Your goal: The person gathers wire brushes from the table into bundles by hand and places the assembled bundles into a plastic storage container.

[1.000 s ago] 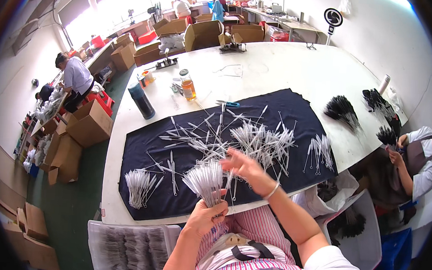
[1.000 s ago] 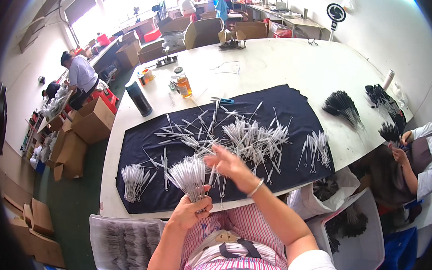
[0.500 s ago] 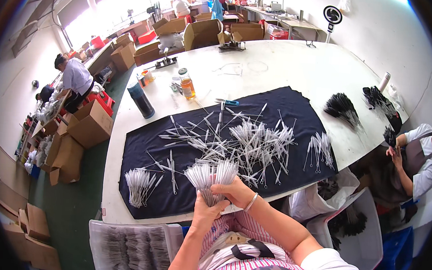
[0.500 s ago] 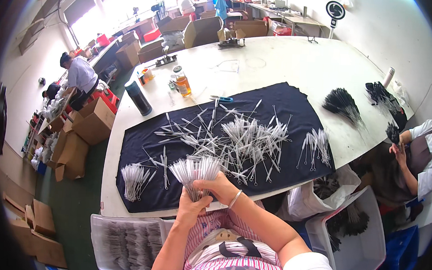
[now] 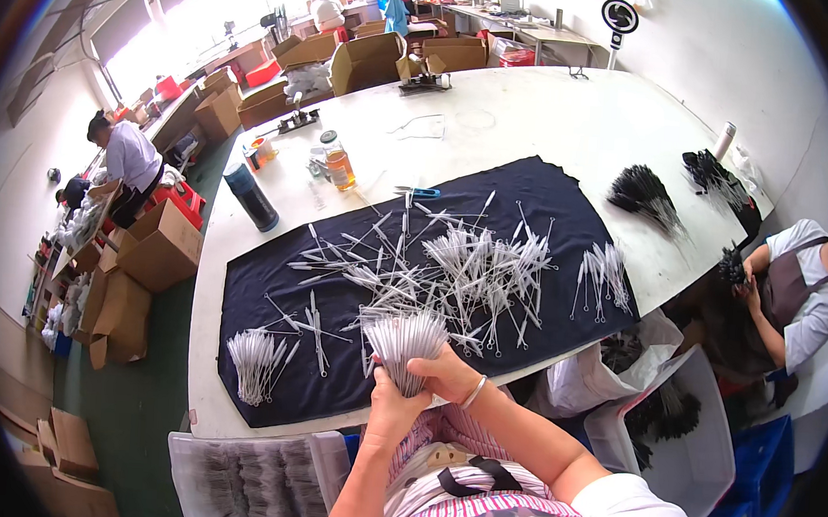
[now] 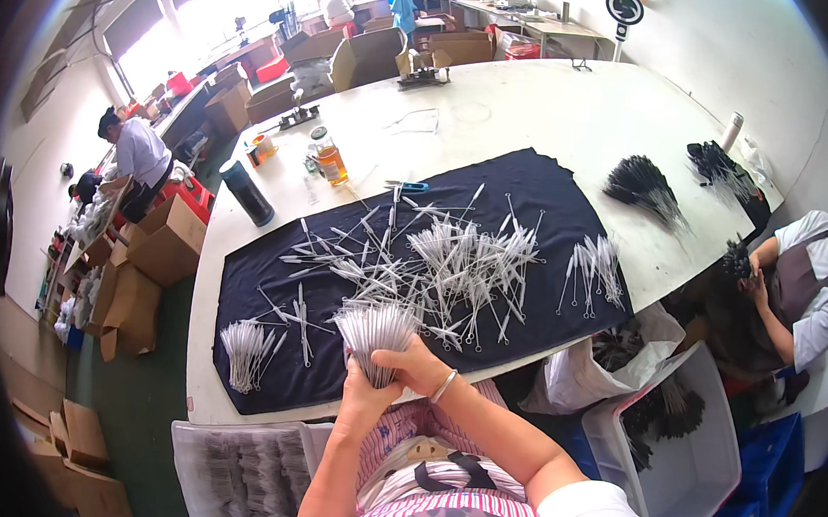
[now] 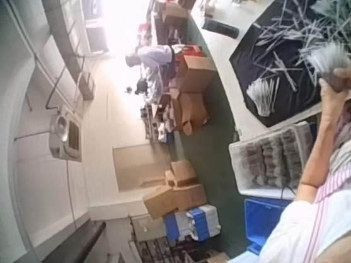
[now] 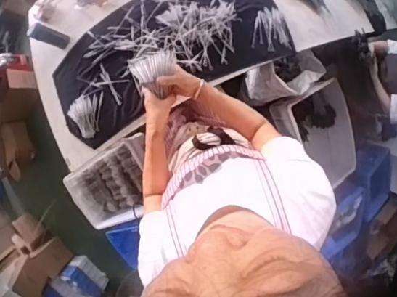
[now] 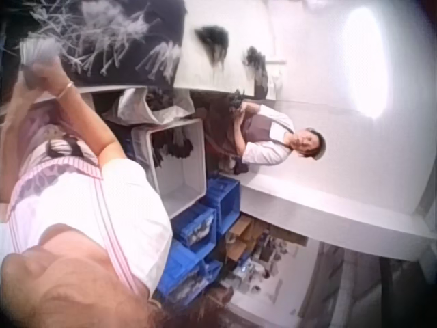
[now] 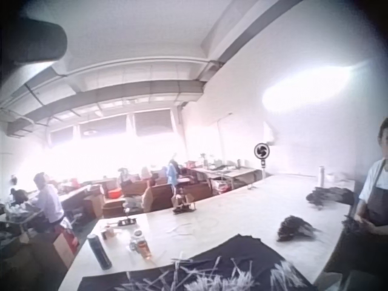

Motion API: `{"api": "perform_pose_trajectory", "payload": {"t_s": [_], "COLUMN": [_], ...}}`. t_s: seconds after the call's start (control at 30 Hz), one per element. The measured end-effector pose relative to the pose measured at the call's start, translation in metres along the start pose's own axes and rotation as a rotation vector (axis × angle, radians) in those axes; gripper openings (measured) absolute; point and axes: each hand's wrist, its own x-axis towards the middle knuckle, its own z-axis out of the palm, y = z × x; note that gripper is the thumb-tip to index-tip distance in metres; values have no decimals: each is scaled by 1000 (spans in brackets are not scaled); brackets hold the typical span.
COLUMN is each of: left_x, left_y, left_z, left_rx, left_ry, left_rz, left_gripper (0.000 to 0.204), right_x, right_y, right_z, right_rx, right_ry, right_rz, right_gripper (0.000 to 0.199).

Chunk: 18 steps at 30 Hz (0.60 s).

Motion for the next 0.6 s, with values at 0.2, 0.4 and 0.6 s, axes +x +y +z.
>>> {"api": "perform_pose_trajectory", "payload": {"t_s": [0.2,0.4,0.6], "left_x": [-7,-15,4], "left_y": [7,-22,-36], "left_z": [2,15,-30], "left_rx": [424,470,471], "left_ry": [-136,265,390], "left_rz": [-192,300,119], "left_gripper": [66,84,53], "right_x": [-8,-9,-13], "right_y": [14,31,45], "right_z": [-1,31,27], "right_rx": [101,-410,-448], "right_ry": [121,405,126], "right_rz": [-45,-209,-129], "right_gripper": [52,22,59]}}
